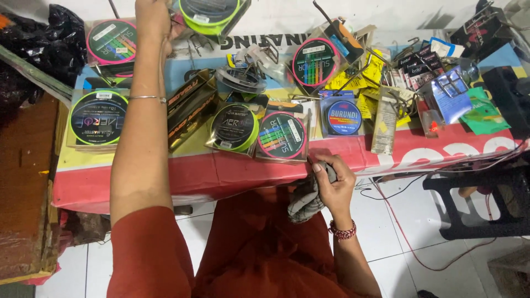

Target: The person is cleaning individual fishing line spools by wiping them with a cloth.

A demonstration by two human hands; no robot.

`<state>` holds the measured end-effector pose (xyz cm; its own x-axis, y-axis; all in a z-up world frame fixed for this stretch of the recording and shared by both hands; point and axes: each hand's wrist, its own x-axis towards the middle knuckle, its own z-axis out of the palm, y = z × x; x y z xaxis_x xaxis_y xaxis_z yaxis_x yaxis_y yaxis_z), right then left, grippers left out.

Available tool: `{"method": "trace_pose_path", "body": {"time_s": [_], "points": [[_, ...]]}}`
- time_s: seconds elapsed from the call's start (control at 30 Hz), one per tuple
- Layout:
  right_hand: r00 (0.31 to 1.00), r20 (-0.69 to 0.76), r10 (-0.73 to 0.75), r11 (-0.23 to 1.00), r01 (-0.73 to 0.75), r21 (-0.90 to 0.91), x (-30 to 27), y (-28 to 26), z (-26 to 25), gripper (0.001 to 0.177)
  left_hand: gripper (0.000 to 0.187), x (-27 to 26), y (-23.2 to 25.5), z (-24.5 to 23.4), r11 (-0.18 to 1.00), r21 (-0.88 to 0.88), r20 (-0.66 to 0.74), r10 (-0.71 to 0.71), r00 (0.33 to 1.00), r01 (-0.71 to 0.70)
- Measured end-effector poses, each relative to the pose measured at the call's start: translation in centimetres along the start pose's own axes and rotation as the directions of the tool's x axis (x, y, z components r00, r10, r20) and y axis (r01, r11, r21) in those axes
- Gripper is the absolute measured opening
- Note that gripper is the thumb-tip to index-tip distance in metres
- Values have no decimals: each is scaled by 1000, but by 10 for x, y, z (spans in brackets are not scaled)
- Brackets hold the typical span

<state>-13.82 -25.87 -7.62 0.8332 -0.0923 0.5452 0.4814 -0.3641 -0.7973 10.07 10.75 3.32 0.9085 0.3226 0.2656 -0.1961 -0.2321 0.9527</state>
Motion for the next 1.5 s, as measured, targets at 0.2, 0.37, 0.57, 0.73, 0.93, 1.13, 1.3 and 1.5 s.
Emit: {"method": "trace_pose_path", "body": {"time_s": [0.2, 0.37, 0.57, 0.73, 0.93, 1.13, 1.3, 1.5], "points": [[1000, 12, 18, 1000, -18, -3, 2, -7, 1, 13, 22, -33, 30, 5, 984, -173, 13, 32, 999, -29], [999, 9, 45, 999, -45, 0, 1, -6, 1, 13, 24, -71, 51, 14, 949, -312, 29, 56, 998, -44], [997, 2, 74, 997, -74, 23, -4, 5, -13, 22, 26, -124, 68, 28, 884, -464, 42, 94, 995, -64], [989, 139, 48, 946, -90, 313, 6, -15, -28, 90, 14, -217, 65, 60, 915, -395, 254, 22, 967, 83], [962, 270, 26, 965, -95, 246, -5, -8, -27, 14, 20, -259, 59, 71, 883, -469, 334, 195, 922, -16], [990, 101, 100, 939, -128, 320, 7, -15, -24, 21, 53, -273, -4, 83, 729, -650, 611, 332, 719, 215], [1000, -15, -25, 1000, 25, 0, 38, -39, -28, 27, 54, -263, -9, 71, 881, -469, 503, 210, 839, 60], [785, -471, -403, 914, 376, -154, 74, -83, -30, 24, 53, -280, 23, 69, 959, -186, 602, -62, 796, 215]]}}
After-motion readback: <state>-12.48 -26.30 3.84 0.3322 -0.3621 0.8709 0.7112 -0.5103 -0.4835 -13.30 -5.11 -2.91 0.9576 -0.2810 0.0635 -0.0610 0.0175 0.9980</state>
